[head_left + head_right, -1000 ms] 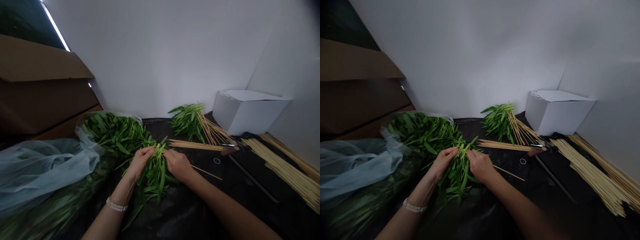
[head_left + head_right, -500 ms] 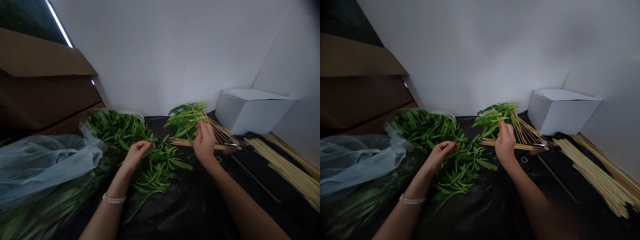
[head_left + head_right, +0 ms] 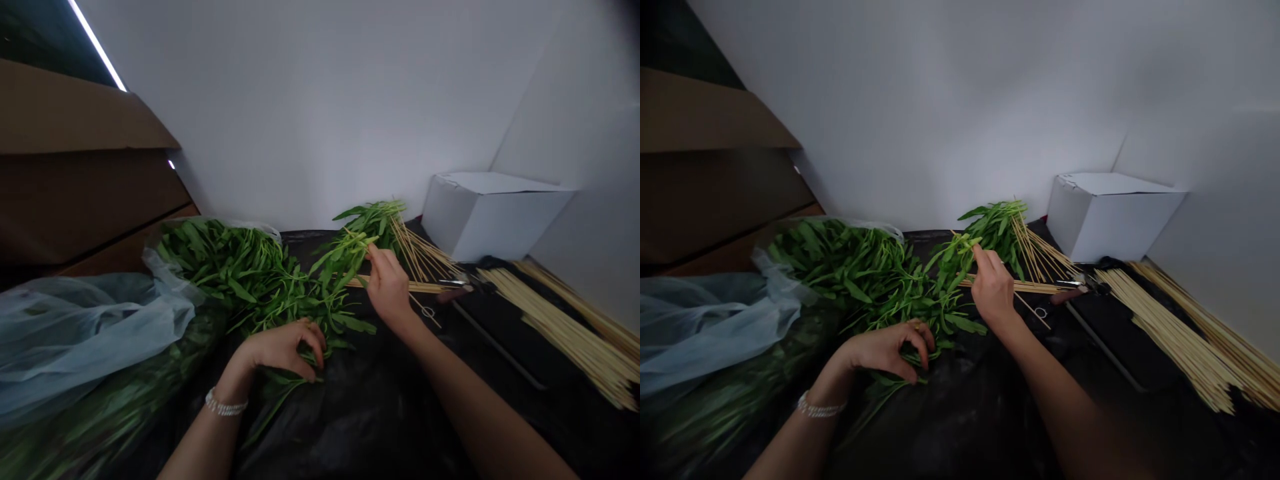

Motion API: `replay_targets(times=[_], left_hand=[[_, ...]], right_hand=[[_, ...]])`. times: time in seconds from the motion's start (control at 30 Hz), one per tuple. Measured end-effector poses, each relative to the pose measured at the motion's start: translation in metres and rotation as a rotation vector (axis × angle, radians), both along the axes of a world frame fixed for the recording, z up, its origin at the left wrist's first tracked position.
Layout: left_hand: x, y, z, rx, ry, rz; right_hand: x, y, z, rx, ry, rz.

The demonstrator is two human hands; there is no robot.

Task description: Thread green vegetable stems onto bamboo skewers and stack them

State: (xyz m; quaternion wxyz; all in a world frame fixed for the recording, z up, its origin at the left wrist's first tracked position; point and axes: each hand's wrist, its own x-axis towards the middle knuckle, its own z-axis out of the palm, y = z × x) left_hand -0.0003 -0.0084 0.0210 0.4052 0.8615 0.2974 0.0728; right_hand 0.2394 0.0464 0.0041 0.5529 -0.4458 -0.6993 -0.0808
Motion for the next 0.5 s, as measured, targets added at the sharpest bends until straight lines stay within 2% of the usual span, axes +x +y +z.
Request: replay_targets(times=[0.3,0.4,0.5], left_hand=[[-0.002,0.001,-0.018,0.229,0.133,0.176],[0.0,0.002,-0.013,0.211,0.039,0.238],[-0.003,0.003,-0.002,0.16,-0.248,0.436]], right_hand=[[-0.002,-0.001,0.0,-0.023,-0.014,0.016],[-0.002,0.0,-0.001,-0.023,-0.017,0.01],[-0.001,0.0,-0.001,-0.009,-0.016,-0.004]])
